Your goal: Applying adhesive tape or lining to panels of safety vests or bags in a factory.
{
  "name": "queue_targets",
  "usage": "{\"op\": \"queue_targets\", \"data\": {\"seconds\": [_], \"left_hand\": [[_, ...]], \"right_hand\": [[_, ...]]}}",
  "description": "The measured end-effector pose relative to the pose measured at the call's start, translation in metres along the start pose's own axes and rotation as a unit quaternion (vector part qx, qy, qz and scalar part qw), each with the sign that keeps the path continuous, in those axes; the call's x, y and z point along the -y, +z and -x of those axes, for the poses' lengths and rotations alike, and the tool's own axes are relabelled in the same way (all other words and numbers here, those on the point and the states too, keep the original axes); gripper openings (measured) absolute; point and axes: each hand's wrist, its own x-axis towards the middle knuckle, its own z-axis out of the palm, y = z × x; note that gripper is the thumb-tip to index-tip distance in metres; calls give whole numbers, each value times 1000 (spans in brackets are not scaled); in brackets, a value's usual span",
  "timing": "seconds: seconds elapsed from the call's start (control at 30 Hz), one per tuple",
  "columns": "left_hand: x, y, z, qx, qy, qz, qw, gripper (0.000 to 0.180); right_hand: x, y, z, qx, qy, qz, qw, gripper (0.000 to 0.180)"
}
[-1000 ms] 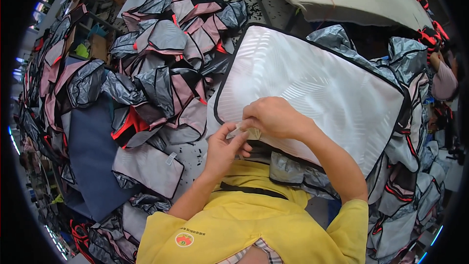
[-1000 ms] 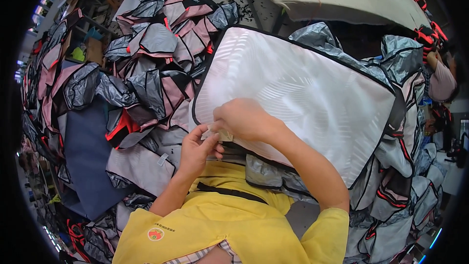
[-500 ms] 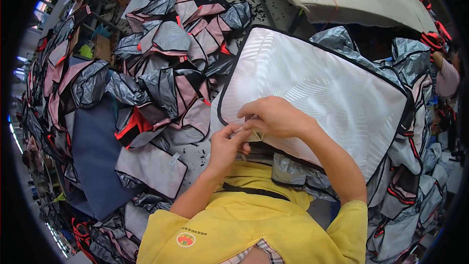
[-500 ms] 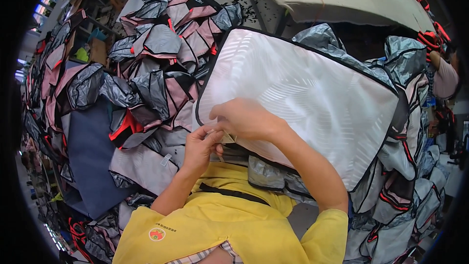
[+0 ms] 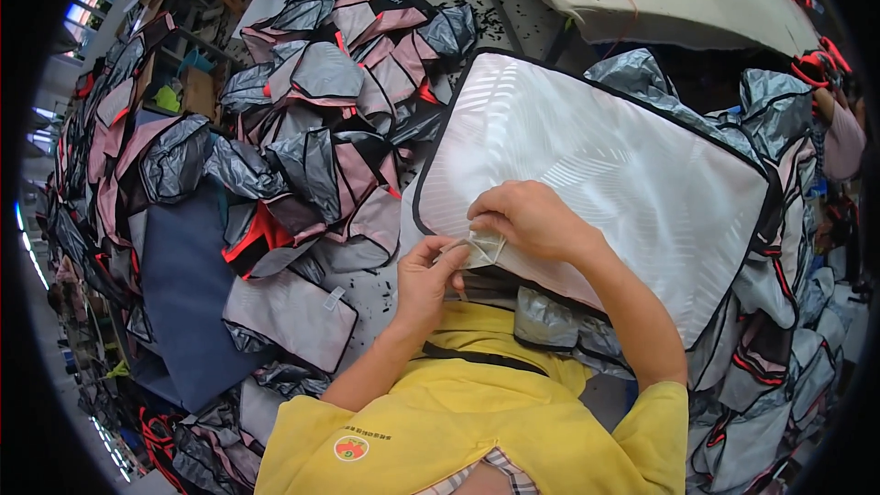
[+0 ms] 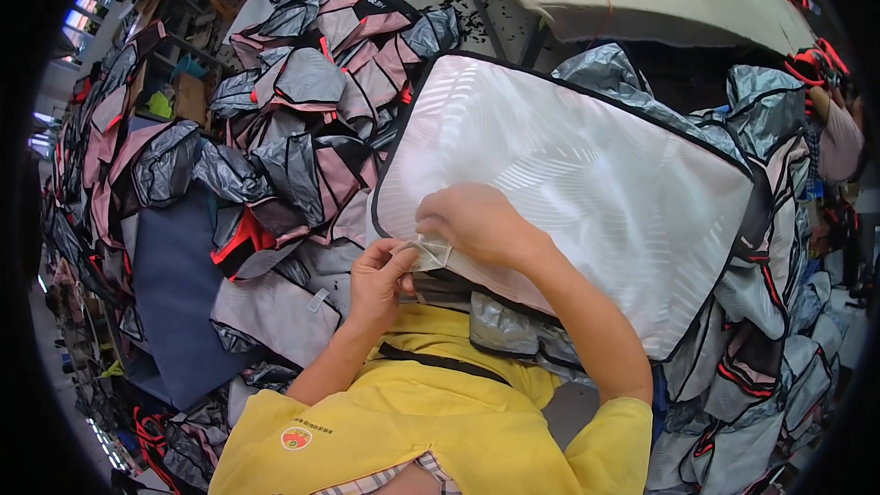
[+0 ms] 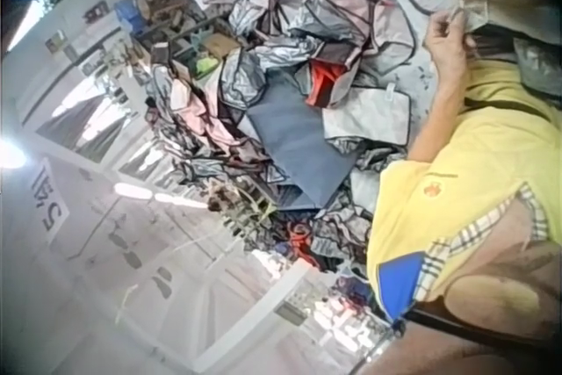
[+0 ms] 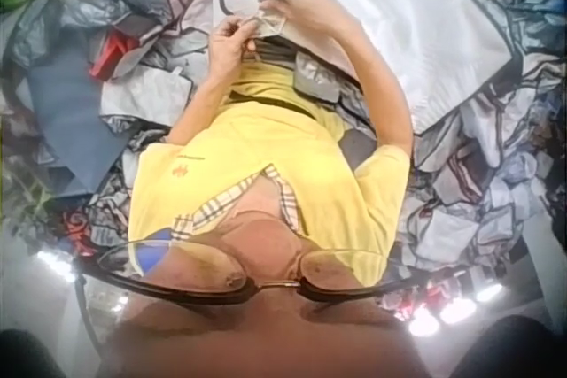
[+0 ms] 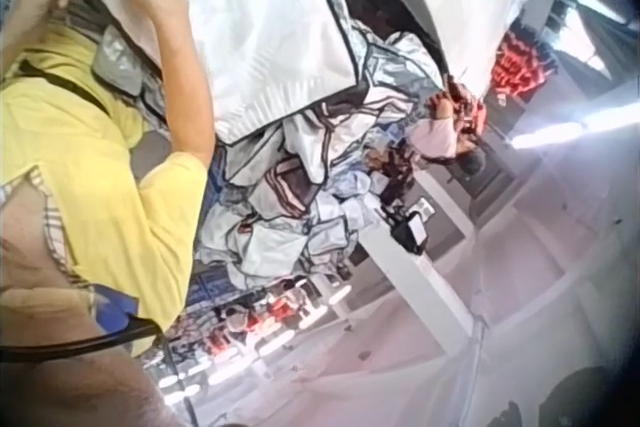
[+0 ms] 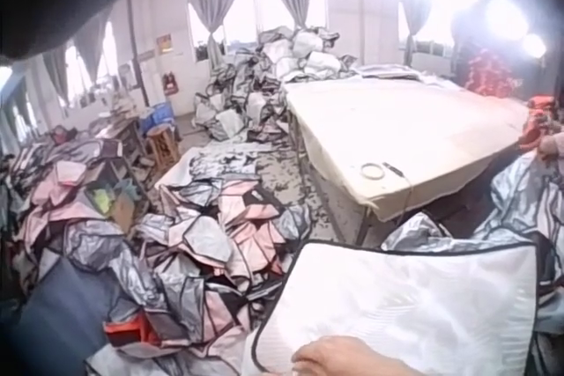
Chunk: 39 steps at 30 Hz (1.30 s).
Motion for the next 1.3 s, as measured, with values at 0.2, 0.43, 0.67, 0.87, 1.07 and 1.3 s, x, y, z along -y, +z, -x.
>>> {"op": "queue_targets", "data": {"seconds": [0.2,0.43,0.67,0.87,1.07,1.3], "left_hand": [[10,-10,-5,16,-7,53,998,10],[11,-9,-3,-7,-21,36,999,10],[12,-9,-1,-2,-5,17,1000,11],[10,-6,2,-27,-11,4,1000,26],[8,-6,2,-42,-24,23,999,33],[11,-7,2,-16,-7,65,998,42]], "right_hand": [[1,0,-2,21,15,-7,1000,16],[1,0,-2,22,30,-7,999,16],[-1,3,-2,2,15,-3,1000,16],[2,-2,-6,33,27,-1,999,16],[0,-5,-10,52,6,2,999,18],[5,-9,-21,100,10,65,993,19]]}}
